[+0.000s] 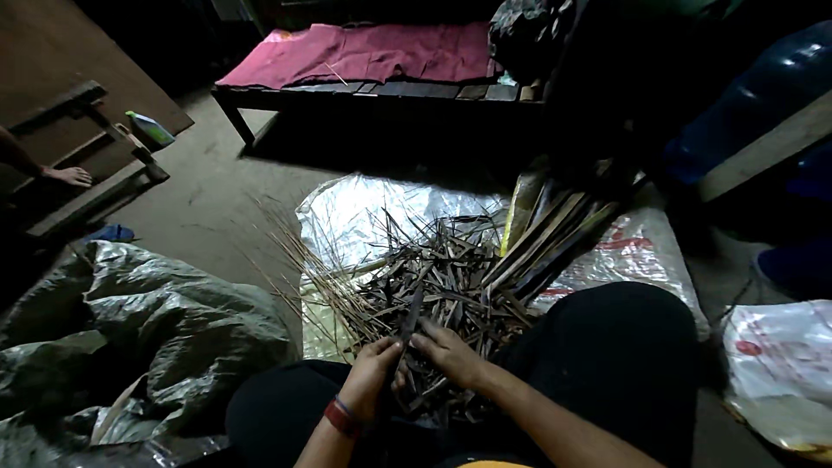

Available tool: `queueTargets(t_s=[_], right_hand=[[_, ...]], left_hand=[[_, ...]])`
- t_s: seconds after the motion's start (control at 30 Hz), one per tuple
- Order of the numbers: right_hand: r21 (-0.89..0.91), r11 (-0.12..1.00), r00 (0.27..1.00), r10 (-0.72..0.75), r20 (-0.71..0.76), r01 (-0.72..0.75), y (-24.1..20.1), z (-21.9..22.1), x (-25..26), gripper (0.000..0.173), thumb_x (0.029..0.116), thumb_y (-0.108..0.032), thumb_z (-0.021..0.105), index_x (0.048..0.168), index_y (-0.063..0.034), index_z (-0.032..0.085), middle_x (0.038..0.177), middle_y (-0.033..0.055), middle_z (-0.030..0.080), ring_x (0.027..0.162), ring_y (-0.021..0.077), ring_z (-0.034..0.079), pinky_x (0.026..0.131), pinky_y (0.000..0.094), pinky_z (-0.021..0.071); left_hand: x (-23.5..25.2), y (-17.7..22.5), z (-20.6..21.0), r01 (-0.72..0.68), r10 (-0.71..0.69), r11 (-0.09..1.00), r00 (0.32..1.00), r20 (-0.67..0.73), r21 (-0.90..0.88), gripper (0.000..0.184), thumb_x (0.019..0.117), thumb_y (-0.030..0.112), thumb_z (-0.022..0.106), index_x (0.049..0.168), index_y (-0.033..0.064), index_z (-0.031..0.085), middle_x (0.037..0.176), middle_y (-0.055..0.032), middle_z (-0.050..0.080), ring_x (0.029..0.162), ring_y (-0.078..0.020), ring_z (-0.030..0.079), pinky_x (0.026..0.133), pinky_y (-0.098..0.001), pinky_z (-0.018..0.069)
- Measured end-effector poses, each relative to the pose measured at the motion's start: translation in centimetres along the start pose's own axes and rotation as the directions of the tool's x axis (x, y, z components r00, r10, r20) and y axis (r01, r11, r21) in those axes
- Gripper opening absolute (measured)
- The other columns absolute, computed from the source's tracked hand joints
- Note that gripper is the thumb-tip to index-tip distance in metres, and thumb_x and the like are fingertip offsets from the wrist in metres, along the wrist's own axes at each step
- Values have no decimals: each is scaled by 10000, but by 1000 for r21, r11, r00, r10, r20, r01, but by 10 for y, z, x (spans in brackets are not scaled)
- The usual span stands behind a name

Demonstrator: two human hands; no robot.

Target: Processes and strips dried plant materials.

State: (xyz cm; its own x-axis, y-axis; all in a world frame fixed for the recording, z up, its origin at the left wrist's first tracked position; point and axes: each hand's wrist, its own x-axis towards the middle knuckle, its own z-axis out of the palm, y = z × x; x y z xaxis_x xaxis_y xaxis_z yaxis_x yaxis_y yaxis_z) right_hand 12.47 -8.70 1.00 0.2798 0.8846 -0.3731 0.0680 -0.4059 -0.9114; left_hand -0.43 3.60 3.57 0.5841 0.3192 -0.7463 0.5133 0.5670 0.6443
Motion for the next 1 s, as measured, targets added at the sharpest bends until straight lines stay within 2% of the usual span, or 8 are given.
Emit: queueTargets(t_s=[0.13,0.37,0.53,0.63,0.73,0.83,0.9,1.0], right_hand=[[-330,937,991,-83,107,114,4,-1,-2,489,1121,-295,370,1421,59,524,1175,280,673,1135,402,655,1019,562,476],[-511,832,962,-272,-37,216,20,-11,3,412,1090,-269,457,1181,73,668,1012,258,717,966,421,716,863,588,547],[-473,881,987,-61,-150,-17,24,-47,24,454,1113,-238,377,1417,47,558,1242,288,672,1195,435,645,1051,595,465],[-225,936,907,169,-385,-270,24,-71,35,464,1139,-229,344,1471,59,492,1334,317,611,1270,424,590,1115,552,414],[-13,937,838,307,-451,-350,12,-69,27,406,1137,-237,378,1342,48,583,1121,232,647,984,295,629,913,464,495],[112,951,932,307,-195,-289,-2,-38,7,348,1106,-282,483,1169,21,641,747,18,507,584,91,459,576,275,434],[110,962,965,258,-50,-251,-12,-20,2,312,1084,-249,539,1157,36,642,815,57,558,650,115,493,645,306,458],[136,975,971,196,-140,-177,-14,-15,8,218,1060,-122,538,1131,57,641,870,84,595,688,107,536,676,296,489]], left_hand=[[4,-1,-2,41,-38,997,998,48,-64,221,1107,95,383,957,59,540,606,28,503,422,-7,452,390,-132,396],[6,-13,-11,90,-71,990,984,162,-112,237,1116,128,361,969,83,541,582,64,454,399,16,400,374,-111,356],[0,-16,-14,89,-60,985,980,189,-146,227,1111,107,366,978,77,547,587,56,460,402,15,406,378,-111,362],[-1,-14,-12,77,-60,990,988,144,-117,202,1106,96,388,998,58,553,591,40,473,407,2,425,383,-121,375],[0,-10,-6,70,-64,994,996,68,-83,189,1107,112,407,1003,46,550,604,17,507,428,-25,474,405,-146,417],[6,-7,4,90,-89,995,996,27,-53,178,1106,133,431,1026,41,561,646,-6,560,470,-51,544,435,-166,473],[7,-7,9,86,-85,996,995,48,-19,175,1107,140,436,1064,32,567,680,-20,602,515,-77,601,478,-195,521],[2,-13,6,42,-49,997,991,125,58,206,1113,138,408,1107,13,570,756,-57,685,614,-144,694,589,-275,605]])
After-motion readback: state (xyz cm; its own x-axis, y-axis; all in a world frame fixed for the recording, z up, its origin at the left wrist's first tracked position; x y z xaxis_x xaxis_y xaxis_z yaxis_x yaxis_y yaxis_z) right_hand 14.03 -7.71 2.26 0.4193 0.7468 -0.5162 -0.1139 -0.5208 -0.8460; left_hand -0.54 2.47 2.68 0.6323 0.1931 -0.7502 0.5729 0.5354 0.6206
